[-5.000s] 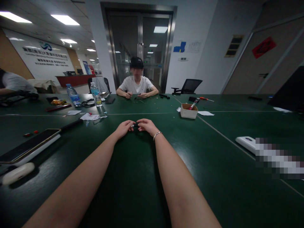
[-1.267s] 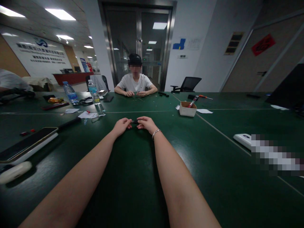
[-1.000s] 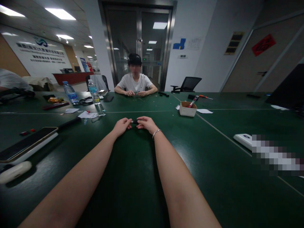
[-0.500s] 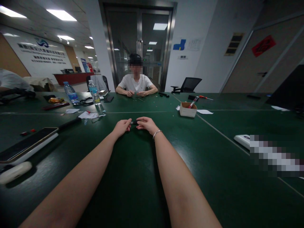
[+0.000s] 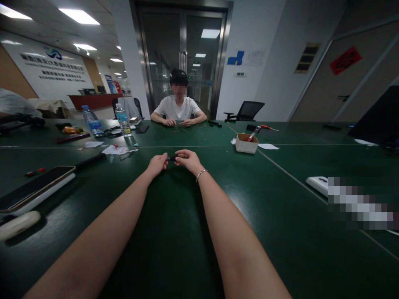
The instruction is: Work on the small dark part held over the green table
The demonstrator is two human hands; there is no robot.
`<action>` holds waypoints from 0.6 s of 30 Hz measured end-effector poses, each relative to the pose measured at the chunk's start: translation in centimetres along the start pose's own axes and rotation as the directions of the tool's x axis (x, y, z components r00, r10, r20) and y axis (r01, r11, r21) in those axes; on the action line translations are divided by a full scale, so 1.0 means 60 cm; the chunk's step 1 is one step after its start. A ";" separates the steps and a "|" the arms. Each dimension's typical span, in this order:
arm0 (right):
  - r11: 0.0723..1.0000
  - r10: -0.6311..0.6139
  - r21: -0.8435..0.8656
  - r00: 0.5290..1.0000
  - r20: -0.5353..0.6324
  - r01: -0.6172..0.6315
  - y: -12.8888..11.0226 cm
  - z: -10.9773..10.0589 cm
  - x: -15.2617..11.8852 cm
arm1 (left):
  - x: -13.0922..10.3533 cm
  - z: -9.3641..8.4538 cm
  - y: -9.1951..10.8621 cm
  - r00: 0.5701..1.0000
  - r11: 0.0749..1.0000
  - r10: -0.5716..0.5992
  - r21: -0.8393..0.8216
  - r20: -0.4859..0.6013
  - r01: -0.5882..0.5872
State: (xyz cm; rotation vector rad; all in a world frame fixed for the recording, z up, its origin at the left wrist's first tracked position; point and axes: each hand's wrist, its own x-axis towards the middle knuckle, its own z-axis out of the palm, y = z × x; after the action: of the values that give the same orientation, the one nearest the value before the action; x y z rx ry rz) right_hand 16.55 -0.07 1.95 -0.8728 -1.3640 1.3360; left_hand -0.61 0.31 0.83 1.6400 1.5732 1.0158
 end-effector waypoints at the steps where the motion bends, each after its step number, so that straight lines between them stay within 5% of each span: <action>1: 1.000 0.001 0.003 1.000 0.004 -0.001 0.001 -0.001 0.000 | -0.002 0.000 0.001 1.000 1.000 0.007 0.008 0.004 -0.007; 10: 0.997 0.063 0.049 0.998 0.026 -0.064 0.007 -0.014 -0.007 | -0.019 -0.004 0.015 0.999 0.996 0.025 0.088 0.040 -0.028; 18: 0.992 0.118 0.052 0.992 -0.037 -0.116 0.004 -0.012 -0.009 | 0.001 0.009 -0.013 0.985 0.987 0.158 -0.034 0.075 -0.156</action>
State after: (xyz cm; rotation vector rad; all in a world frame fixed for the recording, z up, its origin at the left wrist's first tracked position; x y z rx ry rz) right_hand 17.33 -0.34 1.53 -0.9527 -1.2595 1.4288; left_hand -0.51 0.44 -0.11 1.7847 1.3909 1.0359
